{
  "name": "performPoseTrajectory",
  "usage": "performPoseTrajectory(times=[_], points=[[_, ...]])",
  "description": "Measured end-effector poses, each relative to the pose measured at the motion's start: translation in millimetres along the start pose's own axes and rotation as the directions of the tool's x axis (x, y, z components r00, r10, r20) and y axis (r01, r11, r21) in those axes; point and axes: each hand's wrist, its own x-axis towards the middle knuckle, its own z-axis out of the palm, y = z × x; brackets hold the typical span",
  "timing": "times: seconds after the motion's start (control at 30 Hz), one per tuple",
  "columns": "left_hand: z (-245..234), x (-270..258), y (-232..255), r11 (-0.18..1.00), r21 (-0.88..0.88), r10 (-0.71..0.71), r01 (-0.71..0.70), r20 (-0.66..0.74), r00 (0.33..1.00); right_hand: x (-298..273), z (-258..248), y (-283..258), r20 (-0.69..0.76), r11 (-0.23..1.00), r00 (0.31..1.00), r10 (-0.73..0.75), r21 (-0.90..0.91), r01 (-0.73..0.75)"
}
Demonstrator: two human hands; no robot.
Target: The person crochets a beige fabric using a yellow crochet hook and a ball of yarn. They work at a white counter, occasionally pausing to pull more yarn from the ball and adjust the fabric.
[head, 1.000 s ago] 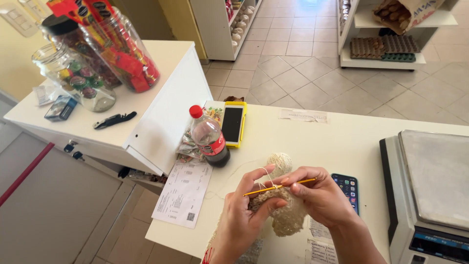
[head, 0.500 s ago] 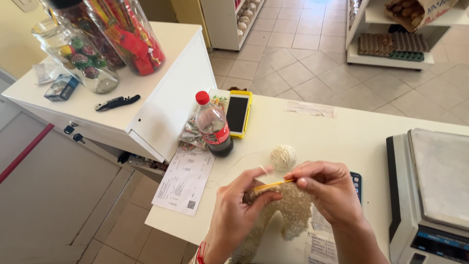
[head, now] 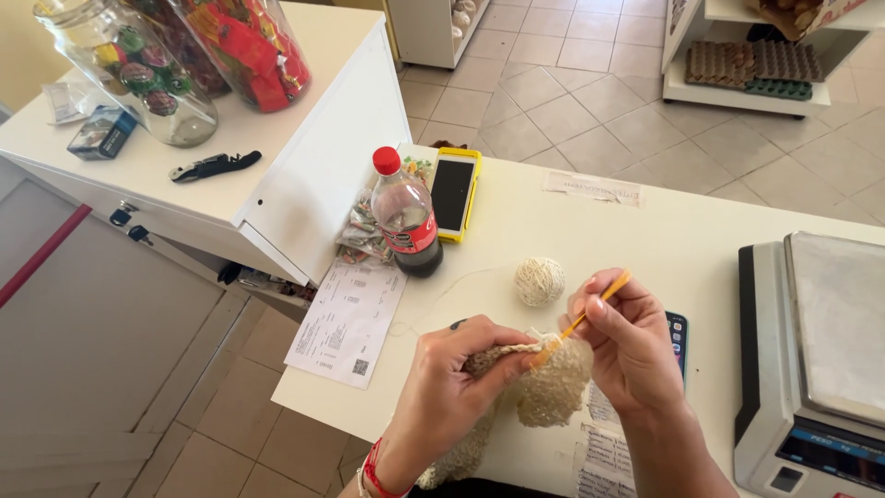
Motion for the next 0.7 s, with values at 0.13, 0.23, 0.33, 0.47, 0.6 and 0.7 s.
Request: performPoseTrajectory(times=[0.13, 0.23, 0.33, 0.47, 0.6, 0.7], points=[[4, 5, -1, 0.975, 0.135, 0.188, -0.176, -0.076, 0.979, -5, 8, 5, 0.050, 0.991, 0.997, -0.058, -0.116, 0.063], [4, 9, 4, 0.975, 0.143, 0.185, -0.172, -0.085, 0.979, -9, 7, 11, 0.023, 0.998, 0.999, 0.022, -0.062, -0.020], [5, 10, 4, 0.983, 0.017, 0.186, -0.185, -0.026, 0.982, -8, 9, 15, 0.010, 0.998, 1.000, -0.006, -0.065, 0.007], [5, 9, -4, 0.985, 0.081, 0.161, -0.155, -0.079, 0.984, -10, 7, 13, -0.037, 0.988, 0.995, -0.092, -0.125, 0.087], [4, 9, -7, 0.954, 0.117, 0.288, -0.274, -0.123, 0.950, -12, 6, 10, -0.029, 0.971, 0.993, -0.118, -0.211, 0.109], [4, 6, -15, 0.887, 0.331, 0.391, -0.321, -0.169, 0.905, -13, 14, 3, -0.058, 0.983, 0.996, -0.070, -0.176, 0.059]])
